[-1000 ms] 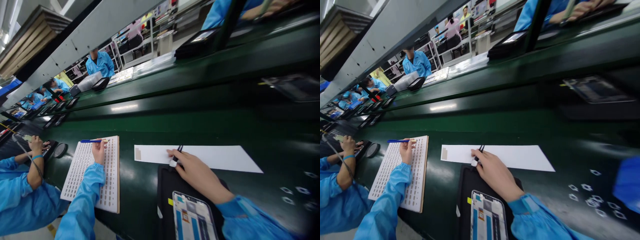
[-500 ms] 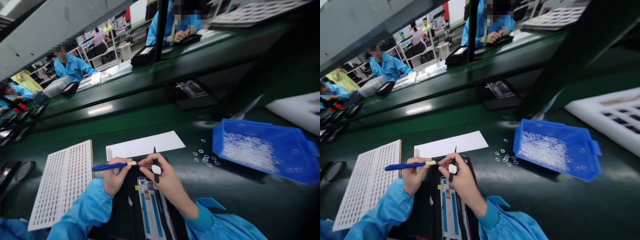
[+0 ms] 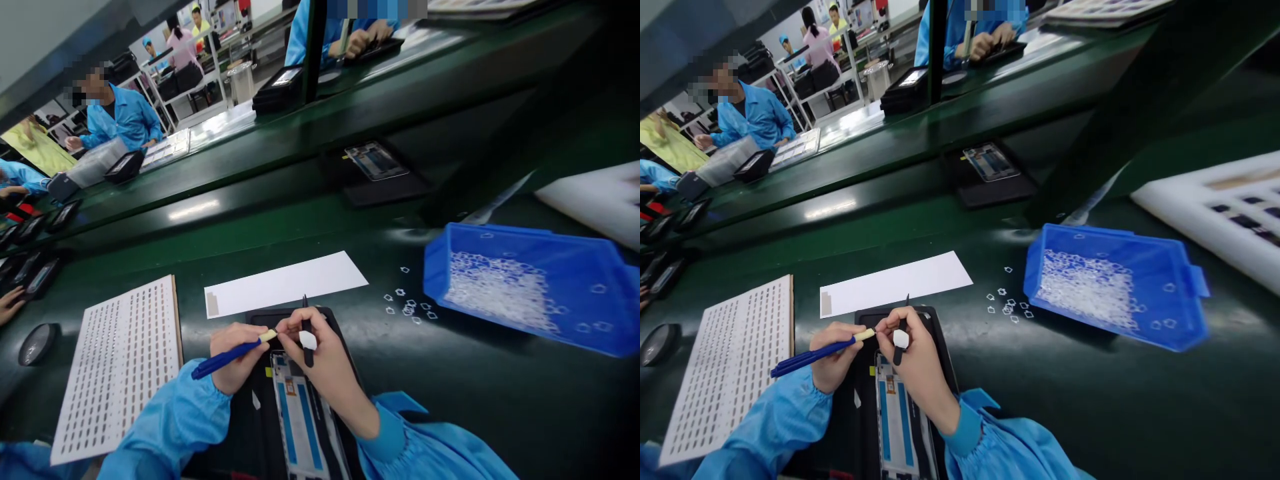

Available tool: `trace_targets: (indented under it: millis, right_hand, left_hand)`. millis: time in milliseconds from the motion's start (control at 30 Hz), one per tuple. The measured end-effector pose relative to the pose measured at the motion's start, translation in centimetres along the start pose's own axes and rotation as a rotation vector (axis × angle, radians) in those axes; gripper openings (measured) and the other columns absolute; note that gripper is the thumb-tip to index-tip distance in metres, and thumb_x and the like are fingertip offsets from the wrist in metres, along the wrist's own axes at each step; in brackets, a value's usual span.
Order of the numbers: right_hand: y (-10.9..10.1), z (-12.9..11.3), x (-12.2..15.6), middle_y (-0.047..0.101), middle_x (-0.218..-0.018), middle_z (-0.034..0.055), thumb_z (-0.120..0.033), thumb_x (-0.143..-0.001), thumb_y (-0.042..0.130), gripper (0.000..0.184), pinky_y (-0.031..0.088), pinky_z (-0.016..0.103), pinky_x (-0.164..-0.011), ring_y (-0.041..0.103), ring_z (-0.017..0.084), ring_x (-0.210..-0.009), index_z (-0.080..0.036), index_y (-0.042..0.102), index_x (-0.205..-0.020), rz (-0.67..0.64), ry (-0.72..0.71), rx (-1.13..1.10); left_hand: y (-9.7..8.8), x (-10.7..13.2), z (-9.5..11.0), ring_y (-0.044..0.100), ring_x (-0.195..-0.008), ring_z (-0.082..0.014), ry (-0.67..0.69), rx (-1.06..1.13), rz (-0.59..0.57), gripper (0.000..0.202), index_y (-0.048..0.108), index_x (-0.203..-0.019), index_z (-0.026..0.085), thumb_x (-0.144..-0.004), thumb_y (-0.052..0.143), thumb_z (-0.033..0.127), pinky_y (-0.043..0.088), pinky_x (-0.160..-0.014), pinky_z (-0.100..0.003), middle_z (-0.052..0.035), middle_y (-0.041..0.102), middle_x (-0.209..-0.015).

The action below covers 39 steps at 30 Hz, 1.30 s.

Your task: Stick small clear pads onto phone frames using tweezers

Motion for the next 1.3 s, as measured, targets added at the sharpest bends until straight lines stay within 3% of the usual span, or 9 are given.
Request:
trace_targets:
  millis: [400,500,633,733,833,1000,1100,1167,1300]
  right_hand:
    - [0.0,-0.4,0.1,0.061,-0.078,0.0011,-0.025,-0.082,0.061,0.013,0.051,0.029,-0.064,0.059,0.015,-0.067,-0.022,0.048,-0.085,0.006,-0.019,0.031]
    - [0.0,-0.5,0.1,0.059,-0.078,-0.0001,-0.021,-0.081,0.058,0.013,0.049,0.027,-0.062,0.056,0.013,-0.065,-0.023,0.047,-0.085,-0.010,-0.030,0.000]
    - [0.4,-0.3,0.4,0.057,-0.079,-0.0015,-0.019,-0.082,0.056,0.012,0.048,0.025,-0.061,0.054,0.011,-0.063,-0.023,0.046,-0.087,-0.038,-0.041,-0.037]
    - [0.2,-0.4,0.3,0.058,-0.079,-0.0011,-0.020,-0.083,0.056,0.012,0.047,0.025,-0.061,0.055,0.012,-0.063,-0.023,0.046,-0.088,-0.015,-0.066,-0.007]
    - [-2.5,-1.3,-0.7,0.060,-0.079,-0.0003,-0.022,-0.083,0.058,0.013,0.047,0.028,-0.064,0.058,0.015,-0.068,-0.023,0.047,-0.089,0.170,-0.194,0.130]
    - [-12.4,-4.5,-3.4,0.062,-0.082,0.0044,-0.024,-0.075,0.058,0.014,0.043,0.033,-0.069,0.057,0.021,-0.074,-0.022,0.052,-0.088,0.648,-0.312,0.791]
    - [-17.2,-5.8,-4.6,0.059,-0.072,0.0074,-0.019,-0.077,0.052,0.012,0.037,0.035,-0.065,0.055,0.025,-0.074,-0.020,0.058,-0.087,0.563,-0.125,1.288]
    - [-18.5,-5.9,-4.8,0.058,-0.070,0.0087,-0.015,-0.077,0.048,0.021,0.035,0.035,-0.064,0.055,0.028,-0.078,-0.019,0.061,-0.093,0.465,-0.068,1.500]
    - [-16.0,-4.8,-3.4,0.064,-0.085,0.0119,-0.019,-0.079,0.049,0.030,0.039,0.038,-0.072,0.056,0.031,-0.090,-0.017,0.060,-0.107,0.435,-0.285,1.396]
  left_hand:
    - [0.0,0.2,0.0,0.073,-0.078,-0.0183,-0.032,0.018,-0.024,0.007,0.062,-0.085,0.021,-0.087,0.067,0.024,0.060,-0.067,-0.028,-0.0048,0.076,-0.086]
    - [0.2,0.3,0.1,0.073,-0.077,-0.0184,-0.166,0.136,0.019,0.012,0.060,-0.087,0.019,-0.086,0.069,0.027,0.060,-0.068,-0.028,-0.0057,0.076,-0.085]
    - [0.4,0.0,0.0,0.070,-0.061,-0.0150,-0.464,0.373,0.060,0.024,0.054,-0.089,0.018,-0.084,0.071,0.033,0.054,-0.050,-0.020,-0.0068,0.076,-0.083]
    - [0.5,-0.3,0.0,0.069,-0.055,-0.0148,-0.537,0.468,0.099,0.031,0.051,-0.085,0.018,-0.081,0.073,0.038,0.051,-0.044,-0.018,-0.0064,0.075,-0.078]
    - [0.3,-0.5,-0.2,0.069,-0.054,-0.0149,-0.532,0.454,0.160,0.031,0.050,-0.085,0.018,-0.080,0.074,0.037,0.050,-0.043,-0.017,-0.0058,0.075,-0.076]
    - [-0.1,-0.6,-0.8,0.069,-0.057,-0.0156,-0.529,0.437,0.191,0.030,0.051,-0.087,0.017,-0.080,0.074,0.034,0.051,-0.045,-0.018,-0.0071,0.076,-0.079]
    - [-0.1,-0.6,-0.7,0.069,-0.056,-0.0151,-0.518,0.424,0.179,0.028,0.052,-0.086,0.017,-0.080,0.074,0.033,0.051,-0.045,-0.018,-0.0068,0.076,-0.079]
    - [0.0,-0.6,-0.6,0.069,-0.056,-0.0151,-0.502,0.395,0.163,0.028,0.053,-0.086,0.017,-0.080,0.074,0.034,0.050,-0.045,-0.018,-0.0070,0.076,-0.079]
    - [0.0,-0.3,-0.5,0.071,-0.062,-0.0166,-0.499,0.259,0.088,0.023,0.057,-0.088,0.015,-0.082,0.071,0.033,0.052,-0.049,-0.021,-0.0089,0.075,-0.084]
Point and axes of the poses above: each hand's wrist, its own x-axis away from the middle knuckle, its own y-axis out of the palm, z = x × y, the point moved 1 cm from there along -x, towards the middle knuckle
